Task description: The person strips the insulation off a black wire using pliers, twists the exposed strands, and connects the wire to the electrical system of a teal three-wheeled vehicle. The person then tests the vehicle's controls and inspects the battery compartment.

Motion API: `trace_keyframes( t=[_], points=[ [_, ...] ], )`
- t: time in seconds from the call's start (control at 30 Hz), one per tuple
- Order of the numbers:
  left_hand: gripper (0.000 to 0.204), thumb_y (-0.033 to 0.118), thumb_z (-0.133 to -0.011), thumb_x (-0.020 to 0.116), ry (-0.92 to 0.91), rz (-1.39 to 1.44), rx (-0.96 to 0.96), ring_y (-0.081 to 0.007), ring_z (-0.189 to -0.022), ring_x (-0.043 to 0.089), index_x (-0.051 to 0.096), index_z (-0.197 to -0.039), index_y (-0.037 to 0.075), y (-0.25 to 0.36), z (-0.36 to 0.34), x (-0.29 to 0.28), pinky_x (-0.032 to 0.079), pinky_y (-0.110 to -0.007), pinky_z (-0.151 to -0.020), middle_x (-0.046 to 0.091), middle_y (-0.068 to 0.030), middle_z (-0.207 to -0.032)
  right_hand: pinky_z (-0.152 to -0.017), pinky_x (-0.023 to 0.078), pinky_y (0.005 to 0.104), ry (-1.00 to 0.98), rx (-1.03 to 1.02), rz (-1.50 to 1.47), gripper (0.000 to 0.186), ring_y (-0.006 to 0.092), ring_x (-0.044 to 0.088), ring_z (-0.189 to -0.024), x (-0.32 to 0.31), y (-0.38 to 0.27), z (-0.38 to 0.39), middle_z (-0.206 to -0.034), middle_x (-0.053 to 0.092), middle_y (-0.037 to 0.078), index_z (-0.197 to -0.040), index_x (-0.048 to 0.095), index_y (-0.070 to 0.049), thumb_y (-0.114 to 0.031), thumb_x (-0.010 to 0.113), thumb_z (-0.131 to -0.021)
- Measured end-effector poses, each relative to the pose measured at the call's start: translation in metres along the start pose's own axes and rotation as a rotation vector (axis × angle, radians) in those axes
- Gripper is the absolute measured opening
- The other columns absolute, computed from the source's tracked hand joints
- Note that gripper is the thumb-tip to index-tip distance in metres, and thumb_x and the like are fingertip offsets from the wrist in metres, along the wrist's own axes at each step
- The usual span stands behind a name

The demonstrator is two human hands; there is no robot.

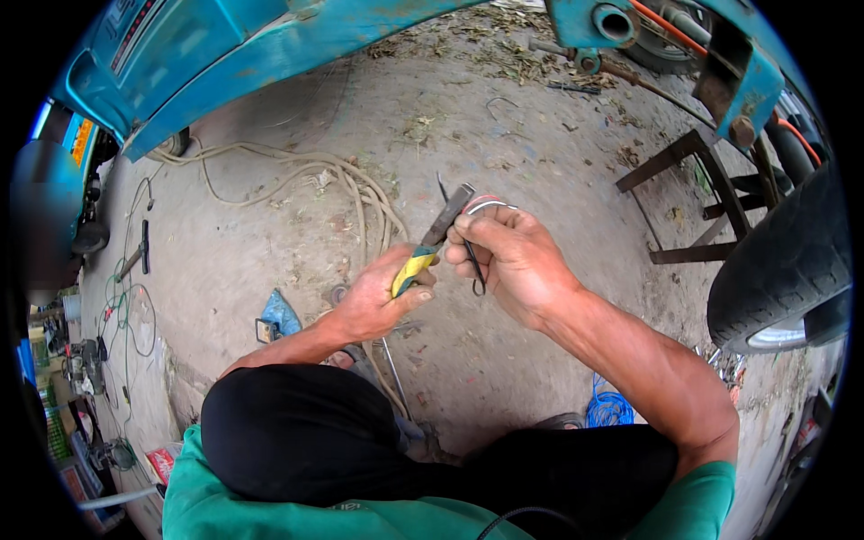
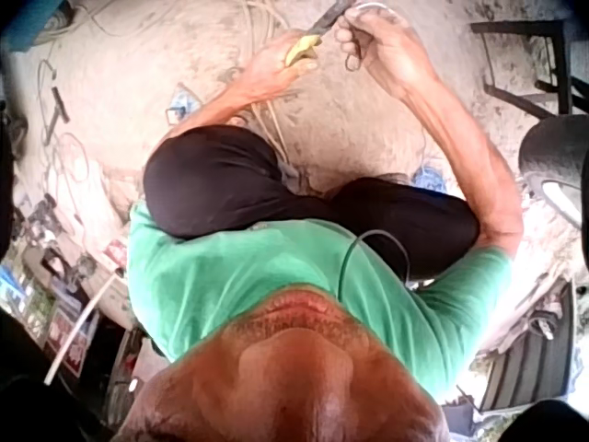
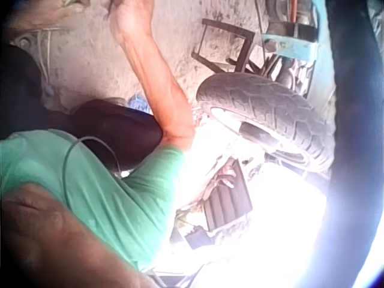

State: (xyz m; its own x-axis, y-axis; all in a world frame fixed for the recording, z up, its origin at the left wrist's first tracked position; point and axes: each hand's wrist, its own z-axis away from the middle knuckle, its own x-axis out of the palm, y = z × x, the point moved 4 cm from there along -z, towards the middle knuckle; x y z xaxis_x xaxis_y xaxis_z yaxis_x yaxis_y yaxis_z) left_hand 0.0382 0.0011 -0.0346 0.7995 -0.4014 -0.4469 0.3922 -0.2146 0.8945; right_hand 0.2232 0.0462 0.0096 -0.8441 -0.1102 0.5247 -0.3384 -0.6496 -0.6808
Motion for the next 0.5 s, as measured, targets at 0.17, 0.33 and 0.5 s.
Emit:
trace_keyframes(
  t=[0.17,0.33,0.5],
  points=[
    [0.031,0.030,-0.093,0.063,0.063,-0.045,0.018,-0.0304,-0.098,0.056,0.060,-0.105,0.001,0.0016,-0.0010,-0.0029,0.045,-0.040,-0.085,0.055,-0.0155,-0.105,-0.068,0.049,0.0287,-0.020,-0.024,-0.011,0.008,0.0125,0.061,-0.077,-0.0024,0.0013,-0.0016,-0.088,0.064,0.005,-0.091,0.058,-0.006,-0.012,0.058,-0.095],
    [0.035,0.034,-0.092,0.065,0.042,-0.039,0.064,-0.0307,-0.090,0.057,0.061,-0.100,0.000,-0.0044,0.0035,-0.0034,0.046,-0.039,-0.080,0.056,-0.0149,-0.097,-0.061,0.043,0.0261,-0.059,-0.020,-0.048,0.009,0.0109,0.056,-0.071,-0.0026,0.0022,-0.0032,-0.085,0.061,0.004,-0.088,0.057,-0.007,-0.013,0.060,-0.093],
    [0.037,0.036,-0.090,0.067,0.057,-0.043,0.086,-0.0319,-0.075,0.055,0.060,-0.093,0.000,-0.0065,0.0044,-0.0050,0.046,-0.041,-0.068,0.054,-0.0143,-0.082,-0.055,0.037,0.0243,-0.031,0.010,-0.088,0.011,0.0090,0.048,-0.065,-0.0023,0.0056,-0.0037,-0.082,0.056,0.002,-0.083,0.053,-0.008,-0.011,0.061,-0.090]
  ],
)
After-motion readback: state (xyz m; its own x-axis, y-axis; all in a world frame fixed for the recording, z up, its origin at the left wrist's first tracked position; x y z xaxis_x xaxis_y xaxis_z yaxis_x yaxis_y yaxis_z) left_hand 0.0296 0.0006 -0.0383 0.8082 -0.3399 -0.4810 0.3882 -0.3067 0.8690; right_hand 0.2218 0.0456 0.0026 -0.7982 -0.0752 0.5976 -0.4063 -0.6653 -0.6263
